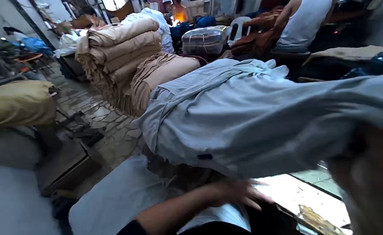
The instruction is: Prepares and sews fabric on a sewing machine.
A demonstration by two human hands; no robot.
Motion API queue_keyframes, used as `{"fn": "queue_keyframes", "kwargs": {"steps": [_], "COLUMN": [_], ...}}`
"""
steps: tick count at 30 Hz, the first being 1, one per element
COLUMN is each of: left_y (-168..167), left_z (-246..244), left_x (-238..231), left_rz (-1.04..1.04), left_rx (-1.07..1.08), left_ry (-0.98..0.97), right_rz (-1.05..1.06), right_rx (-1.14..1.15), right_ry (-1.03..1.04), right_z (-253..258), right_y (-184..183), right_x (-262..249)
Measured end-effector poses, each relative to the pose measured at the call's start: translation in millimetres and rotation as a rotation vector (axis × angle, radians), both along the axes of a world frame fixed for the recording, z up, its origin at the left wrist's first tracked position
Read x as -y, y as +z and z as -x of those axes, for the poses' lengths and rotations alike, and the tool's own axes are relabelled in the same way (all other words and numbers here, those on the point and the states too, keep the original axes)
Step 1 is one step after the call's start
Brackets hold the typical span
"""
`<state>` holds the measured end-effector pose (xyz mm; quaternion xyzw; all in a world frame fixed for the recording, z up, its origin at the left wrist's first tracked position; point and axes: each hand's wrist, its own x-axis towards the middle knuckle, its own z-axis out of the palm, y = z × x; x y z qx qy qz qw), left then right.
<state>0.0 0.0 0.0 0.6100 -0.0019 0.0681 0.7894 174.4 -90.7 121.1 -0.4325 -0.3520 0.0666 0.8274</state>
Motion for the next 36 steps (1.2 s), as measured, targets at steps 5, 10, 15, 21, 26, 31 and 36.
{"fn": "queue_keyframes", "kwargs": {"steps": [5, 10, 15, 21, 26, 31, 36], "left_y": [37, 24, 35, -7, -12, 19, 1], "left_z": [81, 170, 142, 20, -2, -2, 14], "left_x": [-104, -181, -132, 7, 5, 19, -14], "left_rz": [0.567, -0.17, -0.728, -1.271, -1.157, -1.161, -1.253], "left_rx": [0.247, 0.2, 0.148, 0.155, 0.041, 0.282, 0.116], "left_ry": [1.202, 1.692, 1.552, 0.733, 0.796, 0.764, 0.909], "right_rz": [0.397, 1.254, 1.398, 1.168, 0.748, 0.505, 0.638], "right_rx": [0.345, 0.808, 0.788, 0.958, 0.891, 0.927, 0.807], "right_ry": [-0.151, 0.064, -0.403, -0.509, -0.333, -0.102, -0.235], "right_z": [1, -20, -39, -25, 15, 20, 14], "right_y": [-38, -123, -126, -130, -132, -137, -150], "right_x": [23, 95, 162, 169, 113, 41, 70]}}
